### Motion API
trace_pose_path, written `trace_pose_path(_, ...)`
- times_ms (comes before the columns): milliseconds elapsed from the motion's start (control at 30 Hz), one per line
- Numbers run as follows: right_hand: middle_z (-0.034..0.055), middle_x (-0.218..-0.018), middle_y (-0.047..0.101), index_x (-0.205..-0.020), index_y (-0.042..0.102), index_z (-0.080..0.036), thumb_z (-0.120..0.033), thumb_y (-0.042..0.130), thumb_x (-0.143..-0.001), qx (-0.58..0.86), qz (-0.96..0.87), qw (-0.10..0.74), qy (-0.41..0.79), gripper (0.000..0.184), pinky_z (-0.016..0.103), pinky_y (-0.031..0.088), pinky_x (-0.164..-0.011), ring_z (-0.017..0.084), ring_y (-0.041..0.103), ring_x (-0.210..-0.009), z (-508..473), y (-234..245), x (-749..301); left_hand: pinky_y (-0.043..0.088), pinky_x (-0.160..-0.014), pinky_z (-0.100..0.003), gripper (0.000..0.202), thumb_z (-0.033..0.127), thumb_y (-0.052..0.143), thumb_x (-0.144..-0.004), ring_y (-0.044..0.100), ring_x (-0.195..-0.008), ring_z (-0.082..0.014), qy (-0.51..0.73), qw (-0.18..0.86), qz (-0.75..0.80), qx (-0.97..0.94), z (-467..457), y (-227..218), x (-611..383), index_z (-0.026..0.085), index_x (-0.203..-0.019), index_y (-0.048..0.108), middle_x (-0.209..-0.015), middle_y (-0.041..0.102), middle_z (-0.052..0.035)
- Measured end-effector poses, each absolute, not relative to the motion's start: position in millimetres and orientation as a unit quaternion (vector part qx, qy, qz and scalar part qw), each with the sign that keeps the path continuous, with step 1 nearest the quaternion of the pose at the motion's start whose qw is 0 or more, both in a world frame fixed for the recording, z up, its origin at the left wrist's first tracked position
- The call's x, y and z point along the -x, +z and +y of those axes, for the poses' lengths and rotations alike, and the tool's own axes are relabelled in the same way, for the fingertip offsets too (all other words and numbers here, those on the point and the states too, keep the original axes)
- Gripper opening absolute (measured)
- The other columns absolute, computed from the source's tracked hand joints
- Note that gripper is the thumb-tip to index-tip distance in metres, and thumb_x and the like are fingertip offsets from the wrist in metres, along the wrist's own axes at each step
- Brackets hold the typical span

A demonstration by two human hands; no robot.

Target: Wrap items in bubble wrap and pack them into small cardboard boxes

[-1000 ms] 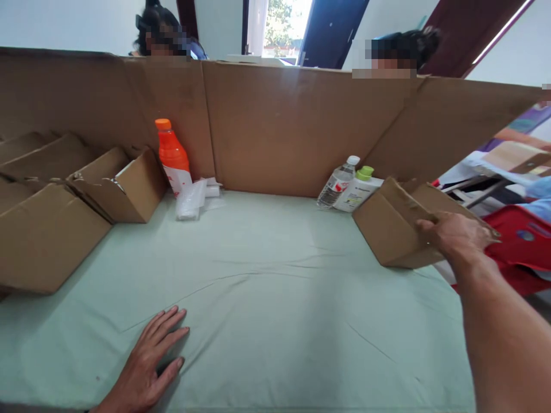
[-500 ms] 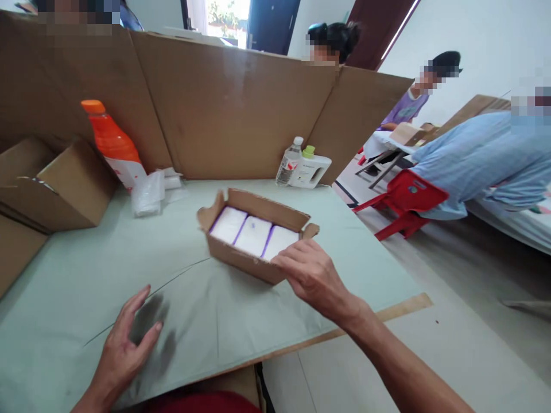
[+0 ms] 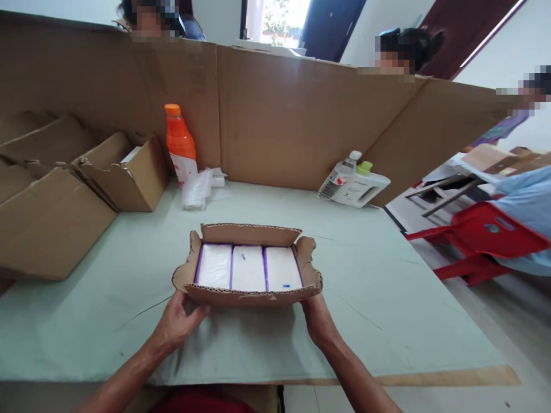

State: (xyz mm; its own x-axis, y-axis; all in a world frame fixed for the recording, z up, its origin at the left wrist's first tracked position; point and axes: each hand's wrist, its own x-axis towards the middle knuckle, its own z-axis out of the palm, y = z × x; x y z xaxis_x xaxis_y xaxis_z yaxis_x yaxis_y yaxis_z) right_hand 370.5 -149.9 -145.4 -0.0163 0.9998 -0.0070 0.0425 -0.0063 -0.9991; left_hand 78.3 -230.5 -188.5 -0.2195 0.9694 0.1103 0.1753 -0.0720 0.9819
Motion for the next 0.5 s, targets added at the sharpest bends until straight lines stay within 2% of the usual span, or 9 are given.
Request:
trace_pose_path(67,0.0102,-0.138,0.065,-0.127,0.067,-0.028,-0.062,0.059,-0.087,0.49,-0.501,0.472,0.535,0.053,0.05,0.053,-0.101,0.031,0.062,-0.124,-143.5,-145.1,-348.0,0.052,-0.102,-0.047,0.057,0.035,0.076,-0.073,0.065,-0.116,-0.0324,0.543,0.368,0.59,-0.471,-218.1,-184.8,-65.1,0.017,-0.125,0.06,-0.113,0.071,-0.0139)
trace_pose_path(167,0.0108,-0.125,0.071,-0.119,0.07,-0.026,-0.064,0.057,-0.088,0.478,-0.533,0.43,0.551,0.051,0.046,0.056,-0.092,0.03,0.067,-0.111,-128.4,-147.8,-323.2,0.058,-0.088,-0.043,0.051,0.04,0.078,-0.067,0.07,-0.098,-0.0305,0.555,0.365,0.614,-0.425,-200.1,-179.6,-35.6,0.017,-0.109,0.063,-0.099,0.072,-0.0108)
trace_pose_path(233,0.0094,-0.105,0.076,-0.104,0.074,-0.024,-0.064,0.054,-0.089,0.485,-0.569,0.392,0.536,0.047,0.041,0.058,-0.081,0.028,0.07,-0.093,-112.9,-152.4,-314.3,0.059,-0.085,-0.041,0.049,0.042,0.078,-0.067,0.071,-0.094,-0.0301,0.572,0.352,0.619,-0.407,-194.3,-178.3,-18.0,0.016,-0.106,0.063,-0.097,0.073,-0.0102)
trace_pose_path(333,0.0069,-0.075,0.073,-0.074,0.071,-0.022,-0.06,0.049,-0.092,0.484,-0.654,0.348,0.466,0.048,0.036,0.055,-0.067,0.024,0.065,-0.07,-74.9,-150.3,-305.8,0.058,-0.091,-0.044,0.051,0.046,0.073,-0.075,0.069,-0.103,-0.0321,0.593,0.327,0.621,-0.394,-199.3,-184.4,-5.8,0.016,-0.115,0.062,-0.104,0.073,-0.0112)
trace_pose_path(400,0.0082,-0.074,0.072,-0.07,0.07,-0.021,-0.055,0.05,-0.092,0.464,-0.712,0.33,0.411,0.045,0.036,0.054,-0.067,0.024,0.065,-0.071,-37.0,-138.5,-294.1,0.057,-0.096,-0.047,0.054,0.048,0.069,-0.081,0.069,-0.107,-0.0333,0.586,0.319,0.633,-0.393,-208.3,-193.8,-6.9,0.017,-0.124,0.06,-0.107,0.072,-0.0128)
trace_pose_path(500,0.0088,-0.096,0.076,-0.089,0.075,-0.021,-0.043,0.055,-0.087,0.439,-0.761,0.308,0.365,0.03,0.038,0.053,-0.082,0.026,0.067,-0.091,34.9,-114.5,-252.3,0.056,-0.098,-0.051,0.063,0.048,0.064,-0.086,0.068,-0.112,-0.0353,0.567,0.323,0.644,-0.399,-221.0,-211.0,-11.6,0.018,-0.14,0.052,-0.117,0.071,-0.0157)
